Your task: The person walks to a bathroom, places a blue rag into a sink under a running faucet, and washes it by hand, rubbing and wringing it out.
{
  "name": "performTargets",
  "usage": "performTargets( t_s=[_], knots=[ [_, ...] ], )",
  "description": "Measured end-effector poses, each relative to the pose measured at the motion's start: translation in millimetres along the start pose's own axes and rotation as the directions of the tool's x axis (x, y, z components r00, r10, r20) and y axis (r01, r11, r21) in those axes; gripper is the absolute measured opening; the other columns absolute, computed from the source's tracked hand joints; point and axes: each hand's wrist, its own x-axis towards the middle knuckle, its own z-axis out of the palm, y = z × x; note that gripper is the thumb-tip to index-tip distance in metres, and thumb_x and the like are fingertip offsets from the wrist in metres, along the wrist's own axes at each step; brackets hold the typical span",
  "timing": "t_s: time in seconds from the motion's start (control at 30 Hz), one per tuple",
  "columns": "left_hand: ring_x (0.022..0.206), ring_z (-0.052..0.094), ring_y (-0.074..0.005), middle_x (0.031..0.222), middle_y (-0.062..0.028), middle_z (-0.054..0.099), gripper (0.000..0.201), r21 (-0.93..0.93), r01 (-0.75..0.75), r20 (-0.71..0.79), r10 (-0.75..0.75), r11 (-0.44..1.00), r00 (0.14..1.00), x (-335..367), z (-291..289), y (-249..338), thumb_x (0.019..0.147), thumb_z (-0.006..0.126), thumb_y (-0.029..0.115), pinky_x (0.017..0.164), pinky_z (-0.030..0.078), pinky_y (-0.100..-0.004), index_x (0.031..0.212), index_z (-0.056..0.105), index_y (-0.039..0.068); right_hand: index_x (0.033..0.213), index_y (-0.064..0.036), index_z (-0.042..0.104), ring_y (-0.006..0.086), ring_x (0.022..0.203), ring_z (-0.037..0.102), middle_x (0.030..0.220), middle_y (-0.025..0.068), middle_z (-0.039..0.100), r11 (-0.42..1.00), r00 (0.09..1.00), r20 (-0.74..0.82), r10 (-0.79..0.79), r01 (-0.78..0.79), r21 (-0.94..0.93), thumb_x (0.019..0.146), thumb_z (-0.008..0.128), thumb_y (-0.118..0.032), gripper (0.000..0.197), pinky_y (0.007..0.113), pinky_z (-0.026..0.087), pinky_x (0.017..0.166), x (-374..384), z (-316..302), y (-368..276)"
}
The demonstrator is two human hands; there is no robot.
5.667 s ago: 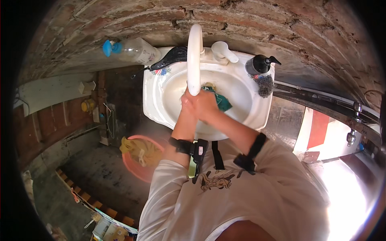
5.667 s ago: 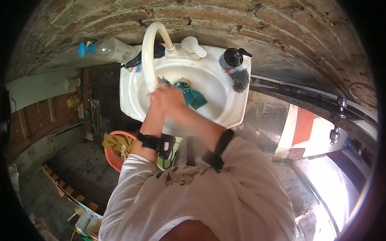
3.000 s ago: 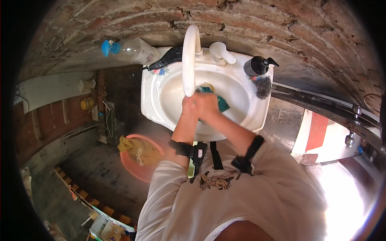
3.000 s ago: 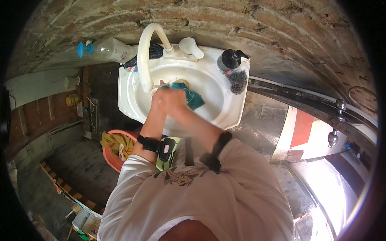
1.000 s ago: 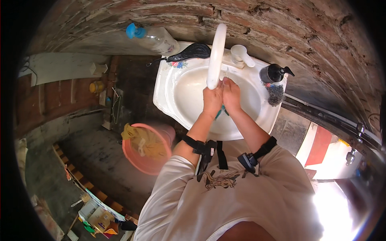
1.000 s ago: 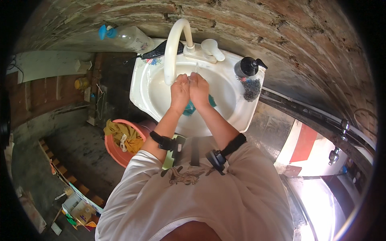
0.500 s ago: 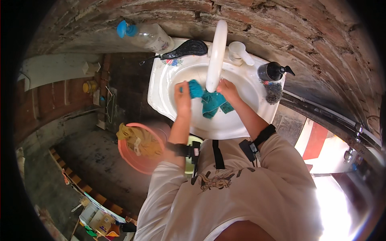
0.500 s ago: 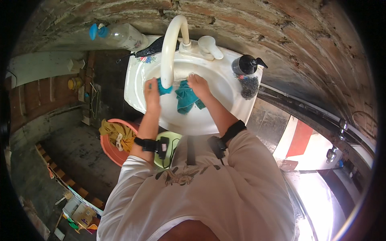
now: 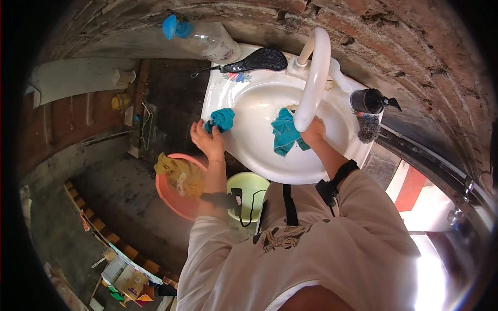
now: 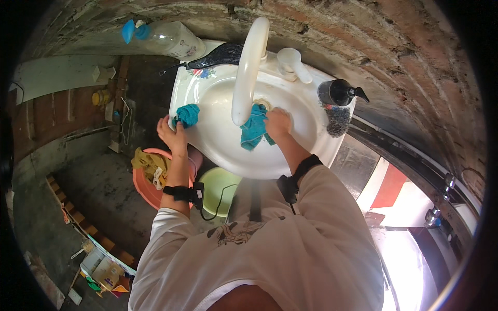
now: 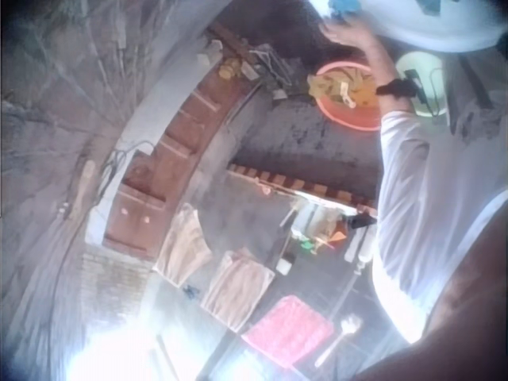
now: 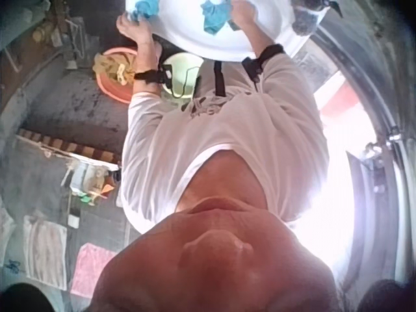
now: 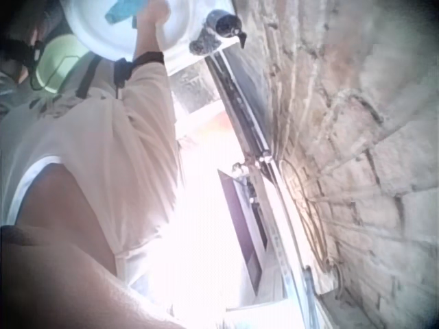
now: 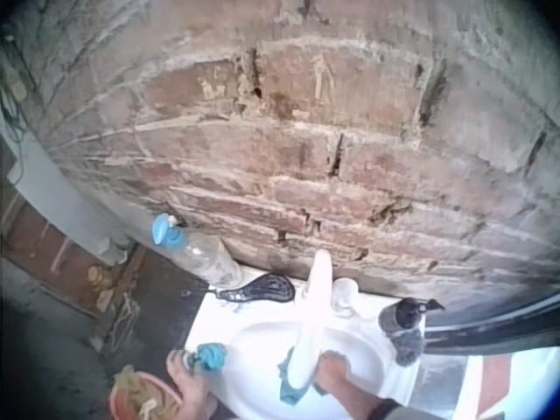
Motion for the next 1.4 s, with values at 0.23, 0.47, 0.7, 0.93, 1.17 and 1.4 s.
performTargets(
  t_s=[0.23,0.47,0.7,0.93,1.17,1.4],
  knots=[
    [0.101,0.043,-0.0252,0.107,-0.0126,0.043,0.028,-0.643,0.060,0.181,0.075,0.764,0.981,-24.5,15.6,78.2,0.075,0.054,0.005,0.083,0.038,-0.0330,0.103,0.049,0.001,0.075,-0.0060,0.057,0.0238,0.075,0.055,0.088,0.0065,0.058,0.847,0.990,0.139,-0.029,-0.050,0.529,0.079,0.051,-0.017,0.013,0.035,0.043,0.065,-3.0,-37.3,-16.5],
    [0.091,0.050,-0.0188,0.096,-0.0054,0.053,0.030,-0.276,0.961,0.877,-0.413,-0.011,0.247,-57.6,54.8,133.9,0.085,0.044,0.030,0.082,0.042,-0.0341,0.106,0.048,0.008,0.107,-0.0001,0.047,0.0156,0.083,0.054,0.092,0.0069,0.056,-0.321,0.891,0.451,0.051,-0.413,0.852,0.084,0.048,-0.019,0.029,0.027,0.044,0.073,-12.2,-86.8,-54.3],
    [0.086,0.052,-0.0210,0.094,-0.0064,0.056,0.040,-0.394,0.875,0.803,0.358,-0.282,0.477,-39.9,67.6,141.3,0.088,0.037,0.041,0.075,0.045,-0.0362,0.107,0.048,0.008,0.083,-0.0045,0.052,0.0208,0.074,0.054,0.081,0.0075,0.055,0.622,0.990,-0.114,-0.085,0.142,0.770,0.078,0.054,-0.022,0.018,0.034,0.042,0.062,-38.2,-107.8,-79.8],
    [0.093,0.052,-0.0202,0.104,-0.0051,0.053,0.036,-0.393,0.879,0.917,-0.050,-0.269,0.395,-37.6,58.8,194.0,0.088,0.038,0.037,0.082,0.043,-0.0348,0.111,0.045,0.009,0.072,-0.0086,0.057,0.0323,0.065,0.056,0.069,0.0110,0.058,0.908,0.985,-0.170,0.029,0.045,0.416,0.076,0.051,-0.028,0.021,0.042,0.043,0.060,33.3,-98.0,-51.1],
    [0.089,0.053,-0.0212,0.098,-0.0087,0.055,0.039,-0.398,0.887,0.817,0.349,-0.233,0.458,-29.2,58.8,154.9,0.089,0.033,0.039,0.077,0.045,-0.0340,0.106,0.048,0.008,0.068,-0.0112,0.057,0.0310,0.064,0.056,0.068,0.0110,0.058,0.886,0.958,-0.274,-0.088,0.202,0.418,0.078,0.048,-0.035,0.027,0.043,0.043,0.058,-3.3,-87.0,-91.1],
    [0.089,0.052,-0.0222,0.099,-0.0088,0.053,0.037,-0.439,0.883,0.898,-0.089,-0.164,0.430,-26.9,50.2,170.5,0.091,0.031,0.036,0.078,0.044,-0.0344,0.108,0.045,0.006,0.068,-0.0105,0.058,0.0304,0.068,0.056,0.069,0.0109,0.058,0.909,0.985,-0.095,0.145,-0.095,0.406,0.079,0.044,-0.039,0.033,0.039,0.043,0.061,20.5,-92.5,-77.6]
  ],
)
